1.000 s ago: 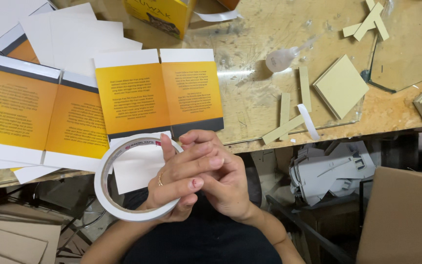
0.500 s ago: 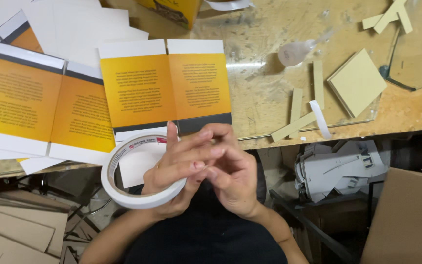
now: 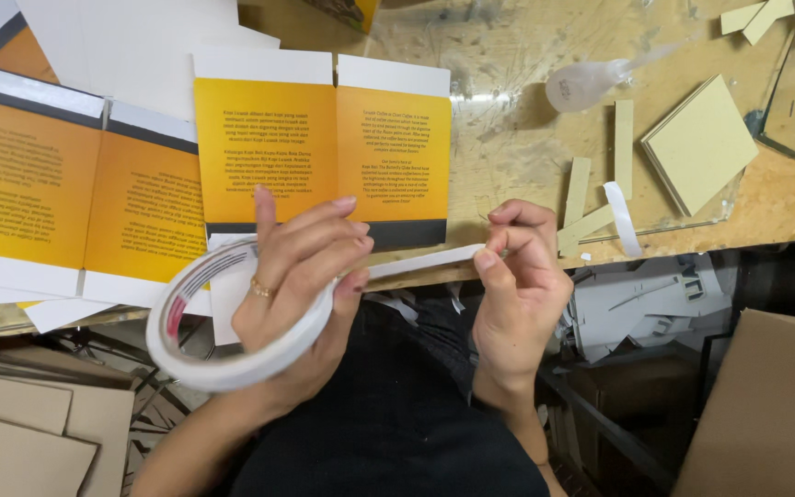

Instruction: The person assembles cardboard boxes by folding the panels, inserting foam inserts, and applying adhesive tape to secure the structure.

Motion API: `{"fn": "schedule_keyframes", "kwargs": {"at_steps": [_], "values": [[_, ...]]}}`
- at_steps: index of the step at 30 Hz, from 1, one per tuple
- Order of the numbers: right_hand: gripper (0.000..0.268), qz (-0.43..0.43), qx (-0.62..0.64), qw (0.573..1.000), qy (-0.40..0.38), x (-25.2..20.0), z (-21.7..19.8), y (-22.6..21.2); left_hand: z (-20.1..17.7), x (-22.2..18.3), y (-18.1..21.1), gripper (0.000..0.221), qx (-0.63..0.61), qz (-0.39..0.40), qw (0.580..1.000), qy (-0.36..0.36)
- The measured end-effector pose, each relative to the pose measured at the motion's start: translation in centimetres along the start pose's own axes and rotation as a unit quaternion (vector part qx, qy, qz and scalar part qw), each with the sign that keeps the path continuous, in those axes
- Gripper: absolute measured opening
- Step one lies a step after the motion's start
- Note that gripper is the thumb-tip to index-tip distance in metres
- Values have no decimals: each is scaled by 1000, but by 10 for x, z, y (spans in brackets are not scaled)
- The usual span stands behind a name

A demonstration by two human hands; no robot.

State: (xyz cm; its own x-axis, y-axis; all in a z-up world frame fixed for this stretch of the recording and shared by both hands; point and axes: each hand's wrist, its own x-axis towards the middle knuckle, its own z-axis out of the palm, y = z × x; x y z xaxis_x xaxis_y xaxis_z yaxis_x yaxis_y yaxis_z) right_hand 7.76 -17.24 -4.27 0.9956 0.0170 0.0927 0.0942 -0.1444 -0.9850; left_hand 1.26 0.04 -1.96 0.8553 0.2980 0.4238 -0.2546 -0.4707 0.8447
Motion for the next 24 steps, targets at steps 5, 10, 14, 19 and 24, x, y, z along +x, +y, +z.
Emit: {"fn": "schedule_keyframes", "kwargs": {"at_steps": [5, 10, 14, 19, 24], "values": [[12, 33, -46, 998, -20, 0, 1, -15, -10, 10, -5, 11, 132, 59, 989, -15], [10, 18, -197, 979, -56, 4, 7, -6, -2, 4, -33, 7, 204, 7, 977, -65], [10, 13, -239, 968, -74, 6, 11, -7, -1, 3, -35, 8, 217, -10, 974, -66], [13, -9, -270, 958, -92, 7, 10, -6, -2, 4, -33, 13, 215, -3, 975, -54], [8, -10, -285, 955, -84, 8, 15, -6, -3, -2, -35, 16, 215, -22, 974, -68]]}}
